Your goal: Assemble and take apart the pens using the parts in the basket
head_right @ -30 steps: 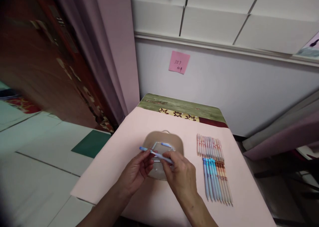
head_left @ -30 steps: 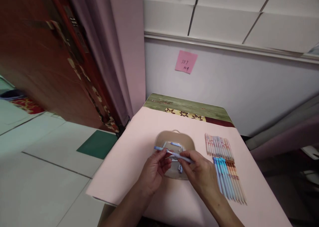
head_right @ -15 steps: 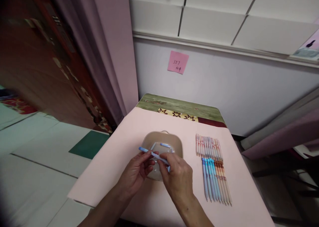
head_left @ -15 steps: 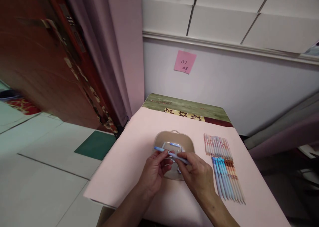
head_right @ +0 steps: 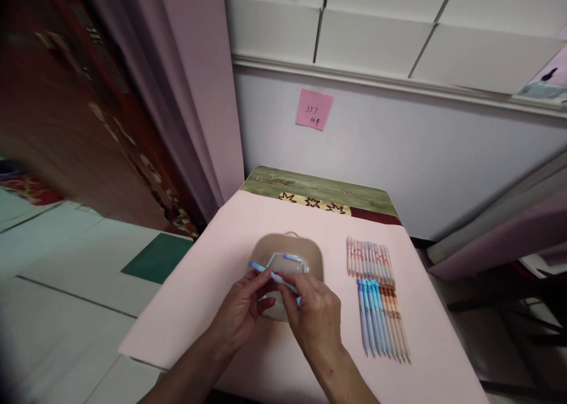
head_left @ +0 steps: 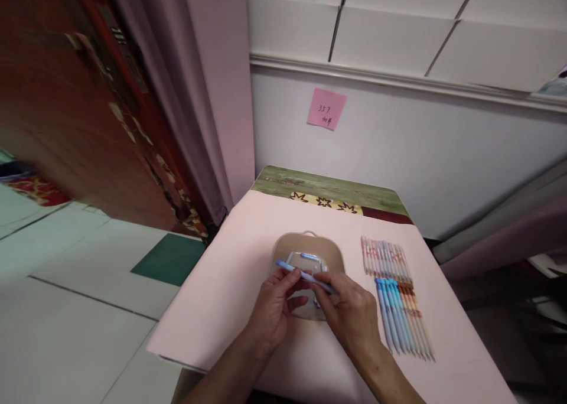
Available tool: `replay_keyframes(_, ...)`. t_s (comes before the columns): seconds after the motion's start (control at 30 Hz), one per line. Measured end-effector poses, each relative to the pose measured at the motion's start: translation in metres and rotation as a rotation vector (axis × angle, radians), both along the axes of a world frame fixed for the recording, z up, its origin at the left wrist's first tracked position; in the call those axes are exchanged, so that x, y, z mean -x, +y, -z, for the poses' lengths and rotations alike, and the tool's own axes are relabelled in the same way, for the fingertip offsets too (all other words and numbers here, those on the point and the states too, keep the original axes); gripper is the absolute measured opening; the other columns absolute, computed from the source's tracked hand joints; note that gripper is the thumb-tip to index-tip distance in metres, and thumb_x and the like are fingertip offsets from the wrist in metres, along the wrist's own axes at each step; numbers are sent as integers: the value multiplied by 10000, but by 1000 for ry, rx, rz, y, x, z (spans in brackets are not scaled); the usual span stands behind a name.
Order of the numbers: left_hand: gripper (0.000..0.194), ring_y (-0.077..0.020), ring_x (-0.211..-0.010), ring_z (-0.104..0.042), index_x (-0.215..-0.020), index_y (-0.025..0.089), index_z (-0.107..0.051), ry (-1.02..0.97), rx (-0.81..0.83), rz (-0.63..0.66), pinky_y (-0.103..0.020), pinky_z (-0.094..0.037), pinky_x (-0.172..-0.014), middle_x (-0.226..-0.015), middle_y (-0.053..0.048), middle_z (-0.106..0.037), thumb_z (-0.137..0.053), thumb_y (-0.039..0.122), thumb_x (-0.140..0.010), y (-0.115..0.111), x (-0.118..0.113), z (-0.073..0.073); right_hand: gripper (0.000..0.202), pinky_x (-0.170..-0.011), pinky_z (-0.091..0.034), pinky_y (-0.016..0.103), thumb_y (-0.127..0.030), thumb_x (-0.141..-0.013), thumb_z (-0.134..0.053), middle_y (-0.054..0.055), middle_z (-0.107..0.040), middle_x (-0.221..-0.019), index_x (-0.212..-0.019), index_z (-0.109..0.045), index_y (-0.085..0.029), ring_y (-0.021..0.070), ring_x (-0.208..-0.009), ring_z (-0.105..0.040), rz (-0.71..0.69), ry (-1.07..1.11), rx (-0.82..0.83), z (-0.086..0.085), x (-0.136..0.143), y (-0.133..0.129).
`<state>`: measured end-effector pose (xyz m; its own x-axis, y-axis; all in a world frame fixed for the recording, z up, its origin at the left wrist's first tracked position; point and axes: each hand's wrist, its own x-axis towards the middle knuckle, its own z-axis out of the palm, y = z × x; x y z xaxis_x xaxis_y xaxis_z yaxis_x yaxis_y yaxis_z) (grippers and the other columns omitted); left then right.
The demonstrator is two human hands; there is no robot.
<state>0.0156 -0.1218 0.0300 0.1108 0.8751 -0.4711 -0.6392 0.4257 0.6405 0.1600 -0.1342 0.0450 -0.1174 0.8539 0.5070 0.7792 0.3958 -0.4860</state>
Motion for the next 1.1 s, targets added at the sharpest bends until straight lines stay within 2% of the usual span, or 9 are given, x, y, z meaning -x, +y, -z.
replay_keyframes(0.23, 224, -148, -805, -636, -880, 145, -683, 56, -55, 40, -189, -512, -543, -943, -74, -695, -745, 294, -725, 0, -1, -3, 182, -594, -411, 214, -348, -902, -549, -7, -737, -823, -952, -695, -253, 139, -672, -677, 29, -4, 0, 1, 0, 0)
replay_keyframes(0.4, 229, -149, -827, -636, -895, 153, -688, 72, -108, 39, -218, -527, -639, -1000, -85, -706, -746, 294, -723, 0, -5, -4, 295, -519, -358, 223, -367, -940, -462, 1, -714, -679, -837, -706, -237, 139, -559, -647, 64, -59, 105, 2, -3, 1)
replay_keyframes(0.53, 215, -122, -765, -632, -890, 157, -694, 67, -155, 0, -192, -494, -637, -909, -57, -716, -744, 280, -721, -2, -11, -2, 384, -494, -319, 236, -360, -966, -395, 18, -681, -615, -760, -685, -216, 145, -524, -626, 91, -124, 142, 4, -2, 1)
replay_keyframes(0.63, 205, -122, -711, -631, -818, 146, -698, 101, -182, -92, -203, -493, -654, -789, -33, -707, -771, 278, -679, -1, -15, -1, 437, -483, -316, 235, -374, -978, -346, 27, -675, -602, -736, -671, -210, 147, -512, -624, 84, -128, 196, 3, 2, 1)
replay_keyframes(0.7, 212, -130, -694, -635, -784, 137, -693, 125, -183, -158, -225, -501, -682, -751, -30, -704, -784, 277, -654, 0, -15, 0, 365, -491, -343, 227, -384, -964, -384, 20, -697, -662, -818, -675, -221, 149, -545, -640, 52, -78, 251, 2, 5, 0)
replay_keyframes(0.77, 221, -135, -683, -636, -791, 136, -687, 133, -172, -196, -229, -501, -666, -745, -27, -703, -786, 272, -647, 2, -13, 0, 230, -515, -385, 219, -375, -907, -503, 5, -713, -754, -1027, -635, -231, 152, -595, -657, 21, 19, 296, 2, 6, -1)
replay_keyframes(0.83, 222, -130, -668, -633, -795, 137, -684, 130, -165, -216, -222, -497, -642, -738, -18, -698, -787, 265, -645, 5, -10, 1, 309, -553, -422, 218, -330, -847, -585, -2, -709, -806, -1135, -563, -220, 154, -643, -664, 7, 117, 307, 4, 6, -1)
replay_keyframes(0.97, 214, -121, -669, -629, -775, 131, -692, 117, -181, -218, -224, -500, -681, -736, -16, -694, -796, 254, -634, 8, -6, 2, 124, -593, -430, 223, -318, -868, -543, 6, -689, -774, -895, -609, -216, 157, -667, -647, 1, 171, 302, 10, 3, -1)
replay_keyframes(1.1, 224, -146, -734, -648, -811, 124, -706, 102, -179, -95, -254, -504, -751, -801, -55, -717, -782, 275, -664, 7, -3, 1, 332, -509, -390, 207, -404, -943, -415, 5, -662, -637, -799, -643, -210, 140, -554, -609, -33, 242, 426, 11, 0, -1)
